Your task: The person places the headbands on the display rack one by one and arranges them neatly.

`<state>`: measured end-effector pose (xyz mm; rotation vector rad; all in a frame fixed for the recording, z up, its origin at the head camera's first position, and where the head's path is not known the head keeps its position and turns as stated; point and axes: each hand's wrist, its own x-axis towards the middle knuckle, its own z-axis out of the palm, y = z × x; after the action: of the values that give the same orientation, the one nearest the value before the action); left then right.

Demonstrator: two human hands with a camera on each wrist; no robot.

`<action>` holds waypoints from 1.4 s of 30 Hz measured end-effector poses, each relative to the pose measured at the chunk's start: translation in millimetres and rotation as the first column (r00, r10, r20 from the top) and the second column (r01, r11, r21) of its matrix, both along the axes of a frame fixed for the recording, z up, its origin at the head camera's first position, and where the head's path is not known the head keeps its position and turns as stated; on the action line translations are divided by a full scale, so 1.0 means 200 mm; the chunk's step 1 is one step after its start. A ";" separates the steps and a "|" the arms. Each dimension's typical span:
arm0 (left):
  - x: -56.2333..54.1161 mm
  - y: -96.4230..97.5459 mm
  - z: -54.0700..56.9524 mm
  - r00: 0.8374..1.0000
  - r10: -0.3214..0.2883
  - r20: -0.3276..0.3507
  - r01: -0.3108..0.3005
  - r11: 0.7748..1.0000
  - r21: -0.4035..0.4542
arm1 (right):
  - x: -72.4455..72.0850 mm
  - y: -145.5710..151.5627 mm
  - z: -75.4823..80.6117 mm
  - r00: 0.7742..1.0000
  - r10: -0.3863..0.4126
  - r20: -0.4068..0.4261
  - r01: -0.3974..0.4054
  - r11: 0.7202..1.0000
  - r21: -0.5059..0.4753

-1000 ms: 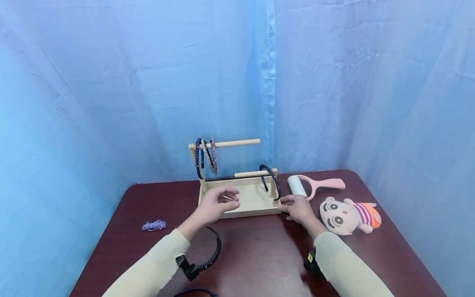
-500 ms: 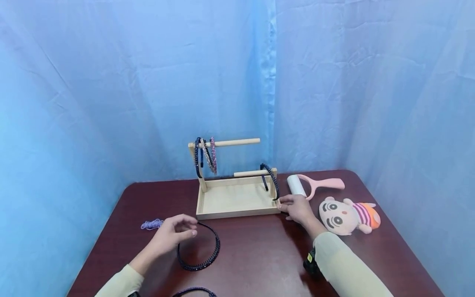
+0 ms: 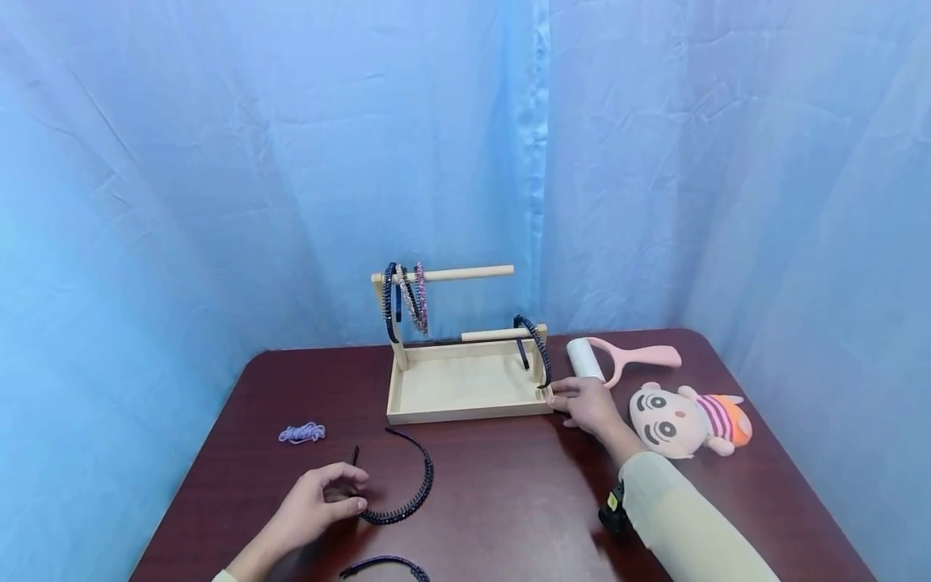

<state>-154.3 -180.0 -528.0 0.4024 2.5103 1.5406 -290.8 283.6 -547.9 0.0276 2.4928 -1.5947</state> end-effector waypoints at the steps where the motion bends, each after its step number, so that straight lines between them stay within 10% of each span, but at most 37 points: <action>1: 0.01 0.00 -0.01 1.000 0.000 0.004 0.000 1.000 0.010 | 0.00 0.00 0.00 1.000 0.000 -0.002 0.000 1.000 -0.001; 20: 0.05 -0.04 -0.11 0.999 -0.048 -0.005 0.047 0.987 -0.156 | 0.02 0.00 0.01 1.000 0.006 0.016 -0.006 1.000 -0.009; 29: 0.07 -0.03 -0.14 0.971 -0.094 -0.219 0.018 0.945 -0.325 | 0.01 0.00 0.01 1.000 -0.002 0.020 0.002 1.000 -0.021; 42: 0.06 -0.01 -0.13 0.938 -0.166 -0.303 0.033 0.916 -0.399 | 0.01 0.00 0.01 1.000 -0.003 0.018 0.003 1.000 -0.013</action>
<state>-141.8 -182.9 -554.4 0.7682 2.9051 0.9603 -289.0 283.5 -546.6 0.0445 2.4694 -1.6050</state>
